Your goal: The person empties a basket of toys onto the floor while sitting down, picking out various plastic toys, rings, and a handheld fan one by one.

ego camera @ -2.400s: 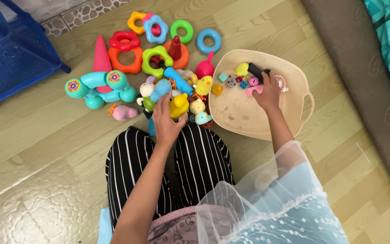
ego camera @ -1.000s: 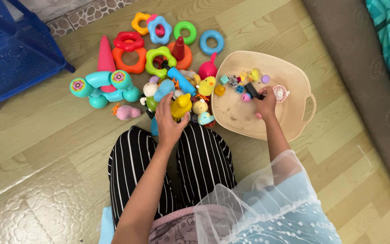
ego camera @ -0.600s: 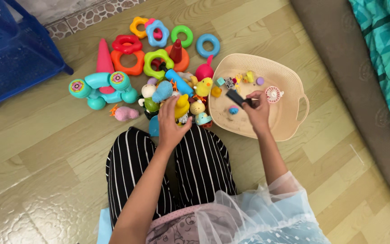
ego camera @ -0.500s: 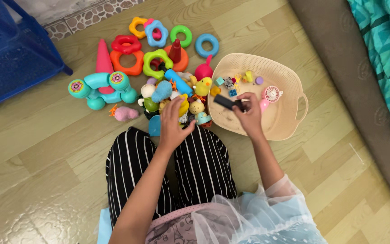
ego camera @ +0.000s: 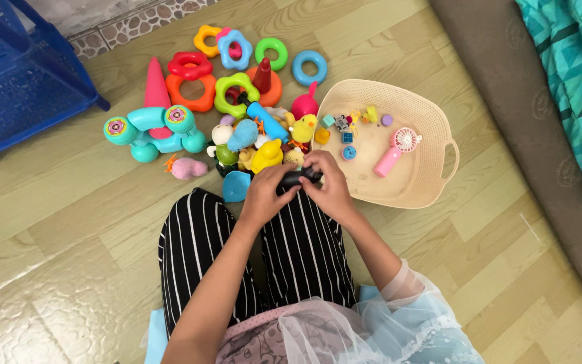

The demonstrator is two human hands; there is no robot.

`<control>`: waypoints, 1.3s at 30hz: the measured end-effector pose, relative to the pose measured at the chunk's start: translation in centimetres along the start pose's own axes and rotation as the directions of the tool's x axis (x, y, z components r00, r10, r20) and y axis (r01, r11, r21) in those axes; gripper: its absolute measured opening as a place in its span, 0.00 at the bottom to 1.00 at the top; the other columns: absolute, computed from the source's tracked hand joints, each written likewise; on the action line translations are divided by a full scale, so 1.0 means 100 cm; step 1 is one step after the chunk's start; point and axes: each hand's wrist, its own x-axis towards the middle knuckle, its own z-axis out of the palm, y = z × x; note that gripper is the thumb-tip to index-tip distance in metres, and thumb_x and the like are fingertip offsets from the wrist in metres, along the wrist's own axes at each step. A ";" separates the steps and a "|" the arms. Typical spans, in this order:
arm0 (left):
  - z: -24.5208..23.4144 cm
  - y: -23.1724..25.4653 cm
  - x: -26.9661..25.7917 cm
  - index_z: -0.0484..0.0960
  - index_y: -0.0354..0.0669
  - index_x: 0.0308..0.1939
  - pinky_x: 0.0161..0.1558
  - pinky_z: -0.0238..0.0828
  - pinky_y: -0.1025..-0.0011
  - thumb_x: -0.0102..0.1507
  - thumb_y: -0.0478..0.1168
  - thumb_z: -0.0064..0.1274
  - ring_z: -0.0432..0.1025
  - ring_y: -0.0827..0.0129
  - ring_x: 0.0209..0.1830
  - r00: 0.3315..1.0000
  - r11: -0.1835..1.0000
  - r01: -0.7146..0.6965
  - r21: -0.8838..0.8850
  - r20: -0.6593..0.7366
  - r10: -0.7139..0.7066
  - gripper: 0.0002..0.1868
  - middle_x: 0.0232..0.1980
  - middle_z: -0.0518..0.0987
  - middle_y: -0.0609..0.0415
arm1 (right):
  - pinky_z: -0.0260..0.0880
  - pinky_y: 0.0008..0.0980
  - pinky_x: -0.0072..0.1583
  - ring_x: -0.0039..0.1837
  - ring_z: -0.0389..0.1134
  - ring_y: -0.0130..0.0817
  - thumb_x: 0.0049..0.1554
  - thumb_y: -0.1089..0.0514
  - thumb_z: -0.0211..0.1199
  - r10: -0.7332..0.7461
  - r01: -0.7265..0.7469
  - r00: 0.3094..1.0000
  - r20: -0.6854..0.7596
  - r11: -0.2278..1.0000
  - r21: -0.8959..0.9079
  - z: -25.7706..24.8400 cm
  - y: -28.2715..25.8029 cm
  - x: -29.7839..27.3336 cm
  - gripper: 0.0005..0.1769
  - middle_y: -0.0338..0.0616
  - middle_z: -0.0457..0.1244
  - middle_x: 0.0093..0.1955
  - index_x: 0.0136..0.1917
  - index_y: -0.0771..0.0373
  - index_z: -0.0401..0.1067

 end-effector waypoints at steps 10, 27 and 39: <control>-0.009 -0.006 0.004 0.77 0.40 0.59 0.57 0.70 0.57 0.64 0.41 0.61 0.74 0.49 0.57 0.994 0.993 0.112 -0.043 -0.007 -0.112 0.21 0.55 0.79 0.43 | 0.66 0.33 0.64 0.62 0.65 0.36 0.55 0.71 0.66 -0.123 0.112 0.987 -0.105 0.988 -0.103 -0.024 0.027 0.017 0.21 0.46 0.62 0.61 0.61 0.64 0.66; -0.037 -0.071 -0.002 0.76 0.40 0.61 0.59 0.62 0.52 0.65 0.40 0.60 0.70 0.44 0.57 0.815 0.900 0.412 0.144 -0.499 -0.294 0.21 0.56 0.78 0.42 | 0.68 0.54 0.59 0.65 0.62 0.60 0.56 0.42 0.66 0.563 -0.510 0.805 -0.187 0.497 -0.702 -0.043 0.231 0.026 0.45 0.58 0.57 0.66 0.79 0.54 0.50; -0.034 -0.107 -0.009 0.73 0.49 0.60 0.62 0.57 0.46 0.58 0.47 0.66 0.72 0.49 0.56 0.746 0.680 0.653 0.335 -0.440 -0.500 0.29 0.49 0.81 0.47 | 0.70 0.53 0.55 0.59 0.68 0.57 0.54 0.48 0.70 0.576 -0.506 0.795 -0.189 0.459 -0.730 -0.032 0.236 0.021 0.30 0.57 0.60 0.62 0.64 0.57 0.61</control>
